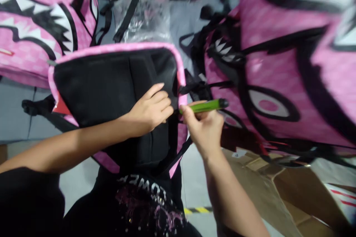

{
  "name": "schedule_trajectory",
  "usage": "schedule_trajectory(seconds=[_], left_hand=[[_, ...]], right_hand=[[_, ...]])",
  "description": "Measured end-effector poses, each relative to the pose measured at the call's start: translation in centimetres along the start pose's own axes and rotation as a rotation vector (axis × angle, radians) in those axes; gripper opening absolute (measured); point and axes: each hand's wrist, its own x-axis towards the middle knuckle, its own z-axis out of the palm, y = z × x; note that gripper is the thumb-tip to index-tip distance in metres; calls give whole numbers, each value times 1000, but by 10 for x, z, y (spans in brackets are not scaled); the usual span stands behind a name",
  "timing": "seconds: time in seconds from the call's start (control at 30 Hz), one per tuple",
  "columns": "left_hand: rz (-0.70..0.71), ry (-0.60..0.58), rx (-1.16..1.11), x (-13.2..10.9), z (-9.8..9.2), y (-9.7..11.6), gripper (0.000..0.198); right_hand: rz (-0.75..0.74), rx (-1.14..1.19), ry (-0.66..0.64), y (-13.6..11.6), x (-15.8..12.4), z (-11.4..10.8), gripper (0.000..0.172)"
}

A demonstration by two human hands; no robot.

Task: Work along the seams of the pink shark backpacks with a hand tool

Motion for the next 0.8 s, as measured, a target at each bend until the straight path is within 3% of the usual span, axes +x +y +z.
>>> schedule_trajectory(seconds=[0.07, 0.17, 0.3, 0.37, 0.47, 0.53, 0.6, 0.7, 0.8], left_hand=[[20, -49, 12, 6, -9, -3, 18], [15, -213, 70, 20, -24, -17, 31], [-50, -416, 119, 35, -61, -29, 34], [-95, -428, 52, 34, -90, -20, 29], [-210, -368, -3, 22, -145, 10, 25], [-301, -317, -6, 11, -179, 33, 23], [-385, -254, -33, -1, -202, 54, 20], [-470, -181, -107, -21, -201, 70, 16], [-465, -236, -274, -38, -172, 64, 11]], right_hand=[[-42, -5, -5, -2, -2, -3, 24], [-59, -24, 35, -2, -8, -10, 26], [-129, 195, 97, -10, -30, -13, 18], [-285, 237, 124, -22, -42, -10, 32], [-633, 206, 252, -53, -51, -11, 47], [-813, 166, 294, -79, -52, -21, 50], [-934, 85, 264, -103, -54, -35, 49], [-1036, -24, 137, -117, -59, -47, 41], [-1020, -66, 14, -94, -62, -40, 26]])
